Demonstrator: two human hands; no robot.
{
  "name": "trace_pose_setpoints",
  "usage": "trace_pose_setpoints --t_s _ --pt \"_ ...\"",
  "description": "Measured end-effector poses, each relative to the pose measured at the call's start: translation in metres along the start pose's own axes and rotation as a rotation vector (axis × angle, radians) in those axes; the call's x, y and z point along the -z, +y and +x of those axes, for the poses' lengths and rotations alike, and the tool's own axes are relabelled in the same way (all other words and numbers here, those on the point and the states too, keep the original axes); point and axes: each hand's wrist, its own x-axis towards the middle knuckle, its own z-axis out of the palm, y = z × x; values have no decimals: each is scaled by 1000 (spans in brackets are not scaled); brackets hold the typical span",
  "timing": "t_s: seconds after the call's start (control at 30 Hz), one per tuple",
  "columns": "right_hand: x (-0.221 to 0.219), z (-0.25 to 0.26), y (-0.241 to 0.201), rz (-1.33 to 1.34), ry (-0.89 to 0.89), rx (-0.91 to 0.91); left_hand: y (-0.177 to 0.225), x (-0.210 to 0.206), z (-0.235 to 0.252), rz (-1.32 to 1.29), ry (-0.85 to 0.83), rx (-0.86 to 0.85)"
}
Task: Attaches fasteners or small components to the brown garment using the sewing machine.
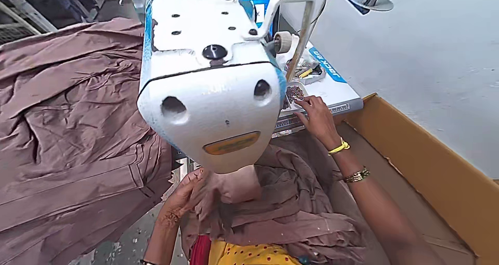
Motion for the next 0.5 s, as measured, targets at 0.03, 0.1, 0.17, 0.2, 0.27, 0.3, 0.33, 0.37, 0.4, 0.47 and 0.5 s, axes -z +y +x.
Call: trace_pose_setpoints --t_s 0.03,0.1,0.17,0.2,0.27,0.3,0.33,0.37,0.4,0.47,0.5 --pt "-4 3 0 -14 -6 35 -4 3 0 -31 -13 11" --pt "-11 8 -2 -52 -26 64 -7 14 1 -56 -23 7" --pt "-13 8 -1 -56 -34 52 -4 21 1 -6 -23 -10" --pt "-13 6 0 -34 -21 48 -1 22 1 34 -25 -18" --pt "-9 3 6 -2 -2 29 4 24 -1 120 -8 -26" --pt "-7 2 9 7 4 5 6 25 -2 153 -6 -27" --pt "-5 0 12 7 16 -22 6 25 -3 175 -2 -26" --pt "-4 -2 14 0 31 -46 6 24 -3 189 12 -20" --pt "-4 -3 15 -10 40 -66 5 23 -3 204 33 -13" --pt "-6 -4 12 -12 37 -65 2 21 -1 199 58 -8" --pt "-7 -5 10 -12 26 -43 1 20 0 189 68 -7"
